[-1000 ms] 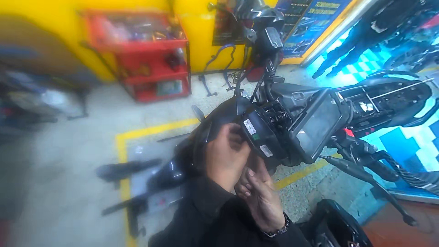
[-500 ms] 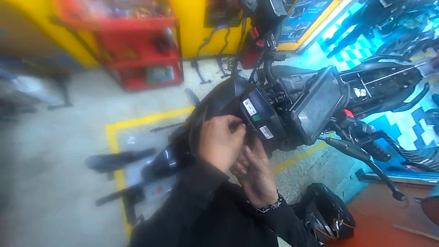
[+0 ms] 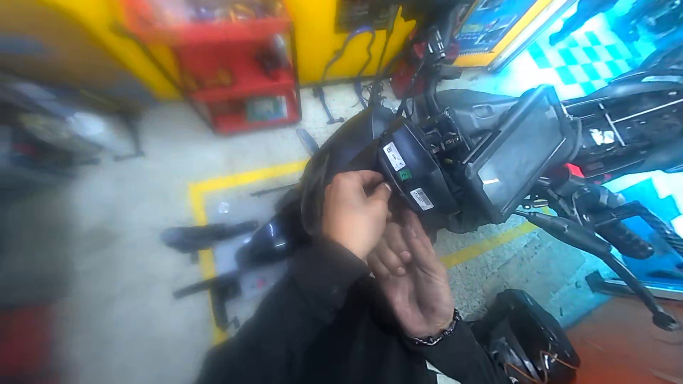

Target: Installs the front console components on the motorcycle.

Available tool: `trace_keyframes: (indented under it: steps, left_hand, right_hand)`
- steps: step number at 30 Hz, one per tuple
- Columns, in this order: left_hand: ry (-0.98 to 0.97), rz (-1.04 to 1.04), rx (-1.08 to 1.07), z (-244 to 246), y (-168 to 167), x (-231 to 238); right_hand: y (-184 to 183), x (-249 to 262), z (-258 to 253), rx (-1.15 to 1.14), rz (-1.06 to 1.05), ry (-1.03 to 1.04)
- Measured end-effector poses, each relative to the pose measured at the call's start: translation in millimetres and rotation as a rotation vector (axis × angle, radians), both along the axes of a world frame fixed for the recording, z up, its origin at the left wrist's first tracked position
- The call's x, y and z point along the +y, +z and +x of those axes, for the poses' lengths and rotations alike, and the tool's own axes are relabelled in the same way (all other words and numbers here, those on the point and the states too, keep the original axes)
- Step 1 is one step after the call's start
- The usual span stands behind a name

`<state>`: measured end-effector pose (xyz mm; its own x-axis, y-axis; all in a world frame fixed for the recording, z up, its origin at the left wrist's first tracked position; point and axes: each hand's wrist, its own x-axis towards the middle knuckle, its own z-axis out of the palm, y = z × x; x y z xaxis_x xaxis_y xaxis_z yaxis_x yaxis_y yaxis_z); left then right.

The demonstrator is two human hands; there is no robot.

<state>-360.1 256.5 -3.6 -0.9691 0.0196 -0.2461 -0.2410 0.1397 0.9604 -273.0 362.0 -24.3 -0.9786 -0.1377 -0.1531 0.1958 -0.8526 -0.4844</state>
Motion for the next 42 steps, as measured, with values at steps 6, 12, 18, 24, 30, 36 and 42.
trace_keyframes:
  steps: [6,12,18,24,30,36,42]
  left_hand:
    - [-0.022,0.228,-0.090,3,4,-4]
    - [-0.072,0.351,-0.162,-1,7,-18]
    - [0.038,0.330,0.019,6,-8,-17]
    - [0.047,0.193,0.192,10,-18,-11]
    - [0.002,0.193,0.117,11,-11,-16]
    - [0.014,0.129,0.187,9,-19,-9]
    - [0.010,0.054,0.239,11,-20,-5]
  right_hand:
    - [5,3,0,-0.075,-0.361,0.070]
    - [12,11,-1,-0.046,-0.568,0.059]
    - [15,14,-1,-0.052,-0.625,0.055]
    - [14,13,-1,-0.036,-0.605,0.058]
    - [13,15,-3,-0.067,-0.632,0.065]
    - [14,18,-4,-0.083,-0.651,0.071]
    - [14,22,-4,-0.087,-0.646,0.092]
